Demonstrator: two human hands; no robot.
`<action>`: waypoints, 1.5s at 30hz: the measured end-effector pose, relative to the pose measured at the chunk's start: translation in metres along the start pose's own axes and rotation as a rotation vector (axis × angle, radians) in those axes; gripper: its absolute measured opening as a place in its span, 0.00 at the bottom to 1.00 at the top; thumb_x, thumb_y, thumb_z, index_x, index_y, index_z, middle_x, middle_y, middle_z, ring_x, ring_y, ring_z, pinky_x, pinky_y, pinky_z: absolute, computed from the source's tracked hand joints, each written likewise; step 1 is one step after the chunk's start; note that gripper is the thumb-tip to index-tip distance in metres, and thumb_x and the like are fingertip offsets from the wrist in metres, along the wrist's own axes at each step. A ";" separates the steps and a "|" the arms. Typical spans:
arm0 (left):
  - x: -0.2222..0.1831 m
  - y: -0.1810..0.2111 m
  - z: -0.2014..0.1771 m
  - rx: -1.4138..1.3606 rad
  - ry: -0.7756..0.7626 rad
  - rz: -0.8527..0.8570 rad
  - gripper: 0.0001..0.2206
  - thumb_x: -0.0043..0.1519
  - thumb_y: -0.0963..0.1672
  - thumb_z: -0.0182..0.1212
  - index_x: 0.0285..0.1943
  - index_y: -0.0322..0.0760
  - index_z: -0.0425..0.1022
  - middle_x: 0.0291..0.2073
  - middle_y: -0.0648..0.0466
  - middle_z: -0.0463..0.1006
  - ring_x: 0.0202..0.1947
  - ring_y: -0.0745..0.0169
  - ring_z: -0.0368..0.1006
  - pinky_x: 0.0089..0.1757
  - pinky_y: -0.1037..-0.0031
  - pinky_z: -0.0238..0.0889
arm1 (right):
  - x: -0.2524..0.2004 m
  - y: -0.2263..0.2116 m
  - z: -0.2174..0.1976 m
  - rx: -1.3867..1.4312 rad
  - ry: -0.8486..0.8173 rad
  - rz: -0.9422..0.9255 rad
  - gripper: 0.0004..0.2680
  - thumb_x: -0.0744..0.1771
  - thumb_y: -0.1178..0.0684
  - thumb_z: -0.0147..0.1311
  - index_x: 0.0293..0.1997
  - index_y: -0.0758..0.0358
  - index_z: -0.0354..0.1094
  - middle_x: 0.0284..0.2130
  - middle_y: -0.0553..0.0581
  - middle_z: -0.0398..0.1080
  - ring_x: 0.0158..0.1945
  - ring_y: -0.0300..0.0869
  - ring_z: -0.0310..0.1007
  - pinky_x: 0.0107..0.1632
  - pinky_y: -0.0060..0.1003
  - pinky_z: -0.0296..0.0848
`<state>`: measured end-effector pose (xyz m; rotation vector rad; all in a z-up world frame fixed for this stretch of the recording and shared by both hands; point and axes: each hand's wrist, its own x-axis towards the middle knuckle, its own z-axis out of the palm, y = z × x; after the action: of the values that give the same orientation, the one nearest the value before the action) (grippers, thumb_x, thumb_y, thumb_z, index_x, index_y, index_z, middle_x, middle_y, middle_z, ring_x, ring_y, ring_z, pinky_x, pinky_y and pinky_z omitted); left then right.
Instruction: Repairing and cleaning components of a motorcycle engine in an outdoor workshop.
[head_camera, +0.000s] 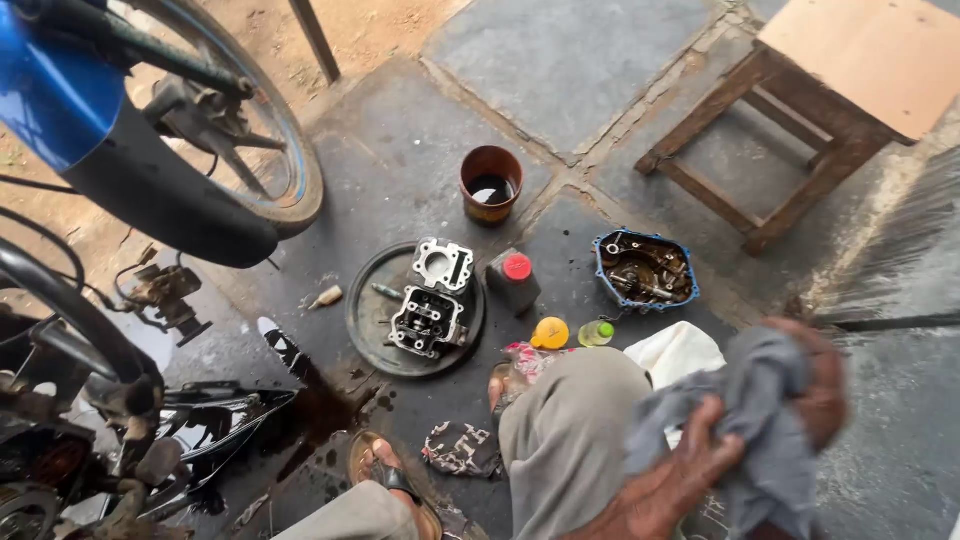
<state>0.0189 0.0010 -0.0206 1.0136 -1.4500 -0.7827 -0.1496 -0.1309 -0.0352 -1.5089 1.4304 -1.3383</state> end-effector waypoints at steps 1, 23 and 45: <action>-0.005 -0.010 -0.006 -0.025 -0.026 0.015 0.27 0.69 0.46 0.58 0.75 0.28 0.58 0.74 0.31 0.54 0.76 0.37 0.53 0.70 0.51 0.51 | 0.019 0.000 -0.008 -0.185 0.176 -0.051 0.09 0.72 0.61 0.61 0.58 0.66 0.67 0.53 0.56 0.74 0.51 0.37 0.77 0.49 0.27 0.80; 0.095 -0.380 -0.228 0.882 -0.122 -1.146 0.61 0.46 0.57 0.79 0.80 0.39 0.34 0.78 0.37 0.25 0.77 0.27 0.27 0.65 0.32 0.38 | 0.032 0.159 0.240 -0.729 -0.714 -0.182 0.22 0.66 0.48 0.58 0.67 0.62 0.59 0.53 0.64 0.71 0.53 0.55 0.74 0.54 0.46 0.74; 0.135 -0.445 -0.263 0.707 0.175 -1.126 0.64 0.34 0.53 0.78 0.81 0.43 0.38 0.78 0.38 0.34 0.72 0.26 0.45 0.61 0.29 0.44 | 0.039 0.185 0.318 -0.779 -0.685 -0.348 0.24 0.61 0.45 0.65 0.62 0.61 0.63 0.49 0.71 0.67 0.49 0.59 0.71 0.49 0.52 0.72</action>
<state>0.3499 -0.2816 -0.3303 2.4677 -0.9089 -0.9042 0.0923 -0.2608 -0.2830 -2.4876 1.2959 -0.2876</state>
